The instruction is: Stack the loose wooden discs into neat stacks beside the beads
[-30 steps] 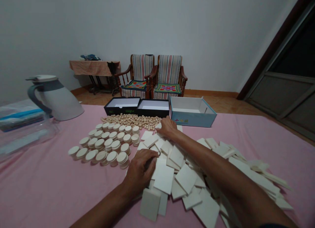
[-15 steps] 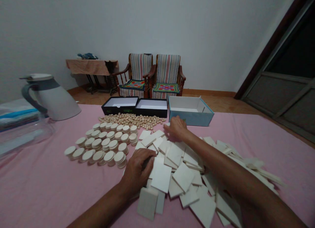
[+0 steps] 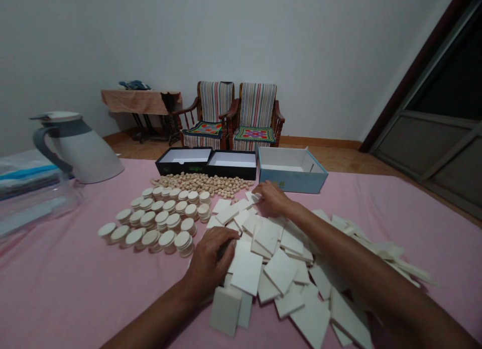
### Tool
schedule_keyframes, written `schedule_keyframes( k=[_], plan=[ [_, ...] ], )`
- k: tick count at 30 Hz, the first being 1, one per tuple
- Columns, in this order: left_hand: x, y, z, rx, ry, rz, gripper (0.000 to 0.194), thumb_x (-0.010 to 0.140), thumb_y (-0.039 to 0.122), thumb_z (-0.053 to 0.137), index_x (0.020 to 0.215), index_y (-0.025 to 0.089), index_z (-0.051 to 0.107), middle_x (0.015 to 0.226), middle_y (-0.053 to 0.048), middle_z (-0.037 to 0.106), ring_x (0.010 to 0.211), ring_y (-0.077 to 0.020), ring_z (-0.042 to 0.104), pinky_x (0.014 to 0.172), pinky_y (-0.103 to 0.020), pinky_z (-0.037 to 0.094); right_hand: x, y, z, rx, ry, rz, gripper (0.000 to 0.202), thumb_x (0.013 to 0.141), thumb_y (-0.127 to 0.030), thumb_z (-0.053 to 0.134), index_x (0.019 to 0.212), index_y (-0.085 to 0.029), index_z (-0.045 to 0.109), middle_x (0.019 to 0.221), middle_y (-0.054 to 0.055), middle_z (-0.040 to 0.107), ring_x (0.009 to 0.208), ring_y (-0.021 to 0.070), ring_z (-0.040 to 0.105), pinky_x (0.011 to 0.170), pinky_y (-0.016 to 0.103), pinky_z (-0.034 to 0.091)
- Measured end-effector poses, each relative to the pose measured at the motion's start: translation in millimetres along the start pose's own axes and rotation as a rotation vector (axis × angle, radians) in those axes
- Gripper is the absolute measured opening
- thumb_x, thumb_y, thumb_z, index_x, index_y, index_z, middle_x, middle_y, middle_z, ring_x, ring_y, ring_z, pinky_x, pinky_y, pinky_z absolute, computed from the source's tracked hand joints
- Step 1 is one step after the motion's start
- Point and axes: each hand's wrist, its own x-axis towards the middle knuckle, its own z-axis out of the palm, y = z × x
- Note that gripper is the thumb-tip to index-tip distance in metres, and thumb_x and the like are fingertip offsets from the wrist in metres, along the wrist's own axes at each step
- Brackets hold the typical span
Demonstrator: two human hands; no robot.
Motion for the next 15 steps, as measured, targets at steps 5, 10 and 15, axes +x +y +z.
schedule_keyframes(
  k=[5,10,15],
  plan=[
    [0,1,-0.3,0.006,-0.001,0.007,0.018,0.087,0.019,0.048,0.094,0.019,0.064,0.093,-0.007,0.067,0.091,-0.0193,0.061,0.081,-0.035,0.050,10,-7,14,-0.018,-0.056,-0.088,0.036,0.078,-0.019,0.055,0.113,-0.019,0.060,0.125,0.011,0.057,0.115,0.0288,0.044,0.095,0.045,0.031],
    [-1,-2,0.3,0.017,0.004,0.016,0.017,0.087,0.019,0.048,0.095,0.019,0.064,0.094,-0.007,0.067,0.091,-0.0189,0.061,0.080,-0.035,0.050,16,-7,18,-0.016,-0.073,-0.038,0.049,0.076,-0.019,0.056,0.125,-0.015,0.052,0.129,0.015,0.053,0.117,0.0312,0.043,0.096,0.047,0.031],
    [-2,-4,1.4,0.011,-0.006,0.014,0.017,0.087,0.019,0.048,0.096,0.019,0.063,0.094,-0.006,0.067,0.092,-0.0187,0.060,0.081,-0.034,0.049,14,-10,5,0.016,-0.039,0.065,0.047,0.076,-0.019,0.055,0.123,-0.014,0.055,0.126,0.016,0.055,0.116,0.0281,0.047,0.094,0.038,0.035]
  ],
)
